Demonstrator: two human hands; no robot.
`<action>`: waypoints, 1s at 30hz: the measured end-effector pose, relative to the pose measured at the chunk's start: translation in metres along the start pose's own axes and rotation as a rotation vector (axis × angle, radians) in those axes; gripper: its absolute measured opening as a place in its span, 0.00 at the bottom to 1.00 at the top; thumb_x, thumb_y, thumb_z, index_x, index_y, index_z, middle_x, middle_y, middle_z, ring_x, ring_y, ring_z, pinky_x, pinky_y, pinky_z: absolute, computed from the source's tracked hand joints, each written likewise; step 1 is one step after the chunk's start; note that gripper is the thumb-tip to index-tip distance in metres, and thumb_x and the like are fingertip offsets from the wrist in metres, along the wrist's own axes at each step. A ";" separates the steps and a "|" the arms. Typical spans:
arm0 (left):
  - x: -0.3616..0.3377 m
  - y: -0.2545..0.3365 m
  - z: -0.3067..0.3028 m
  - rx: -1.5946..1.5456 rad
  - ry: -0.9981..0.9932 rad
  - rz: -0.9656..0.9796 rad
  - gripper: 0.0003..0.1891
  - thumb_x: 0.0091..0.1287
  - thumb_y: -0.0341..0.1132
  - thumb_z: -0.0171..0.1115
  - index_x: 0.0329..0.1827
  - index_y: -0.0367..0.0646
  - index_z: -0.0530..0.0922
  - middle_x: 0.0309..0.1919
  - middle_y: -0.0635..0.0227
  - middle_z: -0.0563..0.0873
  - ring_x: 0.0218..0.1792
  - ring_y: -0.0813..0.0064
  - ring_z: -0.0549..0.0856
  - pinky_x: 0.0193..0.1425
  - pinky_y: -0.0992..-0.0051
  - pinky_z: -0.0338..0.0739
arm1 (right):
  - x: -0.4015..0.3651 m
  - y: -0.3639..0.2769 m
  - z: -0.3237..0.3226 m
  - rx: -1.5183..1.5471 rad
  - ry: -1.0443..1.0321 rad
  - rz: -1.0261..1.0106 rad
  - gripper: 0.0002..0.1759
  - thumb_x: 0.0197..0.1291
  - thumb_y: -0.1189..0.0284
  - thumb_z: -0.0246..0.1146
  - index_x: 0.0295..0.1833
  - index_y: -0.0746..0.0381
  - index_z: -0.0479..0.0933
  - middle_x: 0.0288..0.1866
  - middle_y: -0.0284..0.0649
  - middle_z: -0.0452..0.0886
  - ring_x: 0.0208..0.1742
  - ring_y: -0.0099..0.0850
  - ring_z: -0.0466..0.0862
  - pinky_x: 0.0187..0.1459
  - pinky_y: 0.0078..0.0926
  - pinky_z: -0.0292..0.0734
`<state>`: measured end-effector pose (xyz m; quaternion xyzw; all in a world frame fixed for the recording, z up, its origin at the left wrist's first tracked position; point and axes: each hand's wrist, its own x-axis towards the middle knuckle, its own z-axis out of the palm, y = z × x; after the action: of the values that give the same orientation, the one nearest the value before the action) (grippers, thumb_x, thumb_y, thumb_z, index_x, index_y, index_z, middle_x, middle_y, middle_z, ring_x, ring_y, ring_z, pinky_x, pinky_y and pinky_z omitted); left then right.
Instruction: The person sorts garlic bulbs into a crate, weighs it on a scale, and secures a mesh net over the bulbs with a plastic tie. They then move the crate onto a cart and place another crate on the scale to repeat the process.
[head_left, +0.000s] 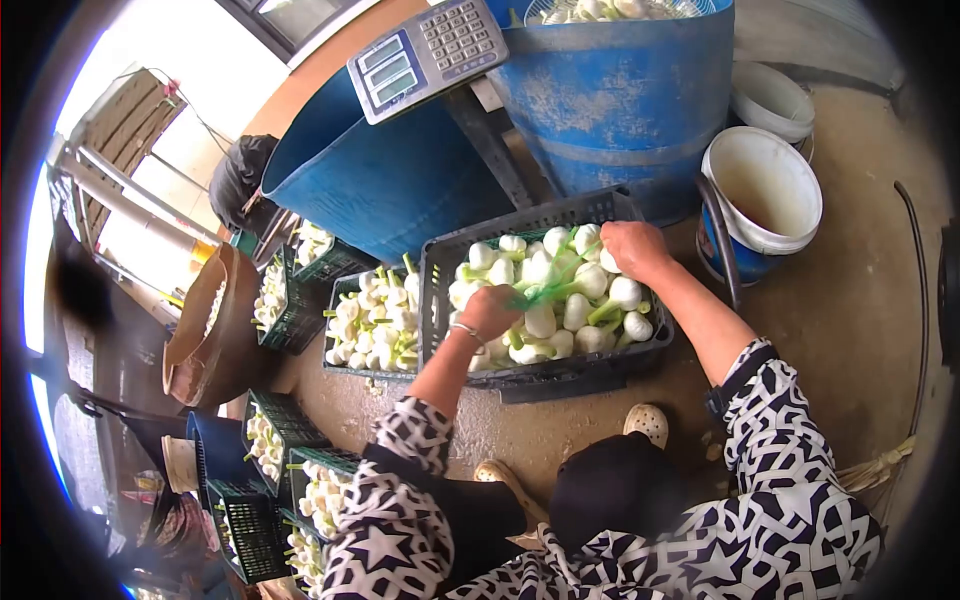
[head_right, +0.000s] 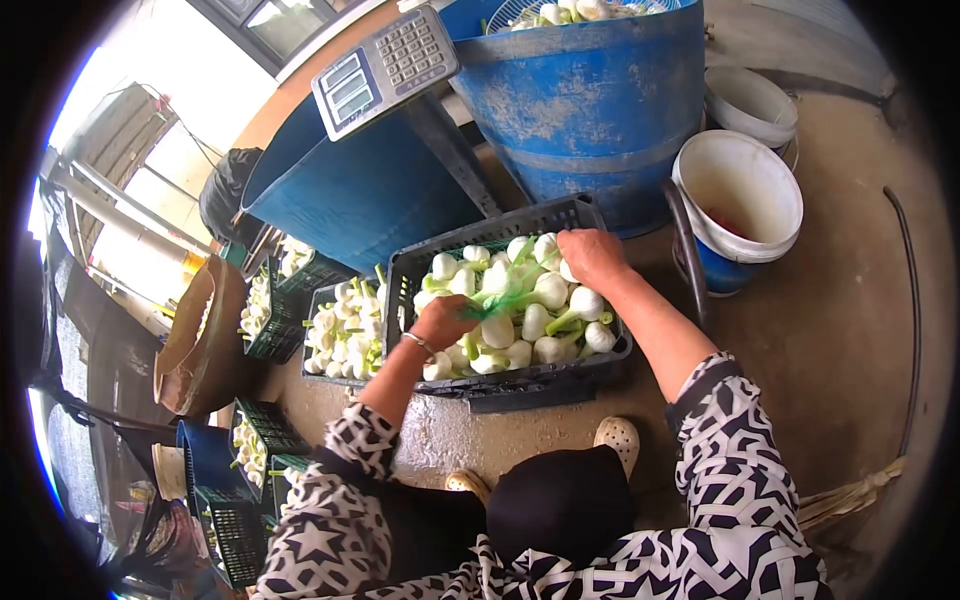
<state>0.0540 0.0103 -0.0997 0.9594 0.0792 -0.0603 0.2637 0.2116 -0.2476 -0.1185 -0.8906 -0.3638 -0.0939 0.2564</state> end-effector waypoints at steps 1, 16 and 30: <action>-0.010 -0.007 -0.012 -0.052 0.004 0.055 0.20 0.55 0.39 0.71 0.52 0.45 0.82 0.41 0.58 0.87 0.46 0.67 0.86 0.53 0.71 0.79 | -0.006 0.001 -0.002 0.161 0.027 -0.018 0.12 0.58 0.69 0.59 0.48 0.56 0.78 0.47 0.42 0.83 0.46 0.46 0.84 0.44 0.44 0.78; -0.045 -0.205 -0.033 -0.185 0.139 -0.311 0.20 0.66 0.39 0.57 0.54 0.33 0.77 0.38 0.61 0.83 0.37 0.71 0.80 0.41 0.70 0.74 | -0.050 0.005 0.006 0.141 -0.089 0.674 0.23 0.58 0.58 0.62 0.45 0.69 0.74 0.36 0.58 0.82 0.42 0.55 0.82 0.44 0.49 0.76; -0.036 -0.218 -0.041 0.137 -0.024 -0.455 0.27 0.72 0.50 0.52 0.51 0.27 0.76 0.38 0.43 0.83 0.38 0.47 0.81 0.44 0.56 0.74 | -0.049 -0.005 0.008 0.165 0.041 0.778 0.12 0.56 0.69 0.63 0.37 0.63 0.68 0.29 0.50 0.79 0.32 0.51 0.81 0.35 0.48 0.75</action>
<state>-0.0185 0.2117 -0.1672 0.9317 0.2862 -0.1346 0.1785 0.1725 -0.2700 -0.1407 -0.9363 -0.0006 0.0219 0.3506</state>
